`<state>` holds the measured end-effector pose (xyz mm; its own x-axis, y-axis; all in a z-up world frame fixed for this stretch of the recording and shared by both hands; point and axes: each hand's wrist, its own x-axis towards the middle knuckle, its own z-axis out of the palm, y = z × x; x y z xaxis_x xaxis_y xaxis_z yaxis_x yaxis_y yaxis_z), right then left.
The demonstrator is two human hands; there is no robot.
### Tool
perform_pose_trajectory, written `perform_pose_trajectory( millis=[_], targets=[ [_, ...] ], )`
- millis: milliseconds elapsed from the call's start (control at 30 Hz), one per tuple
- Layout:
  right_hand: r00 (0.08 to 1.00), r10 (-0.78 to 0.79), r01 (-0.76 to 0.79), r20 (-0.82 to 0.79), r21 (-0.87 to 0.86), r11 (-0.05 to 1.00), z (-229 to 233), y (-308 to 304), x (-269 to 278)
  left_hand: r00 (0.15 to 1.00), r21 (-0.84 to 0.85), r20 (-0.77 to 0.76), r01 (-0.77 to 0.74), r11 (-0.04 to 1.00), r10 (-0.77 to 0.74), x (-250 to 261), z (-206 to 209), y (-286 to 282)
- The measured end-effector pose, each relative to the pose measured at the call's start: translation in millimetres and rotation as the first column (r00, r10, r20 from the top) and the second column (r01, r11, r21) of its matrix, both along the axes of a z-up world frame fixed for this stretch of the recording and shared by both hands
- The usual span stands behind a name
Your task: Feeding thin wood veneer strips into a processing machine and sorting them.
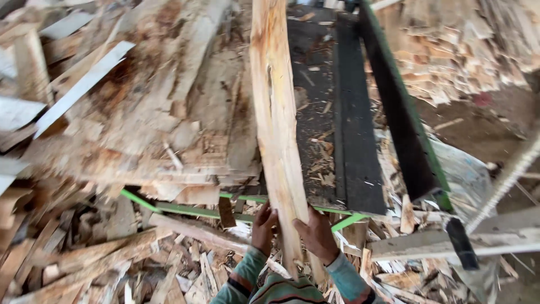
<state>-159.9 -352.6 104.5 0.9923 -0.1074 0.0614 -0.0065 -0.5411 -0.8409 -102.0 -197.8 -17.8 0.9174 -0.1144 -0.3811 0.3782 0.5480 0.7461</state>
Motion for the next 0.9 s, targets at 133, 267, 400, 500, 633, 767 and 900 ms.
perform_pose_trajectory(
  millis=[133,267,400,500,633,767,900],
  targets=[
    [0.98,-0.176,0.197,0.096,-0.299,0.933,37,-56,-24,0.904,-0.003,0.181,0.394,0.919,-0.387,-2,89,-80],
    [0.929,-0.164,0.327,0.331,-0.531,0.782,59,-102,-40,0.824,-0.448,0.059,0.526,0.723,-0.563,-12,63,-178],
    [0.961,-0.278,0.229,-0.012,-0.531,0.816,53,-135,-37,0.825,-0.64,0.126,0.492,0.59,-0.551,-33,-60,-259],
    [0.944,-0.2,0.086,-0.263,-0.387,0.918,15,-184,-49,0.856,-0.499,-0.119,0.387,0.775,-0.504,-53,-65,-263],
    [0.975,-0.185,0.14,-0.119,-0.312,0.94,-90,-240,-99,0.811,-0.473,-0.249,0.375,0.797,-0.529,-83,-14,-247],
    [0.908,-0.306,0.407,0.286,-0.427,0.808,-124,-267,-142,0.81,-0.441,-0.136,0.466,0.767,-0.571,-93,-53,-225],
    [0.905,-0.423,0.417,-0.032,-0.117,0.901,-170,-301,-143,0.885,-0.119,-0.004,0.462,0.879,-0.466,-83,-222,-211]
  ],
)
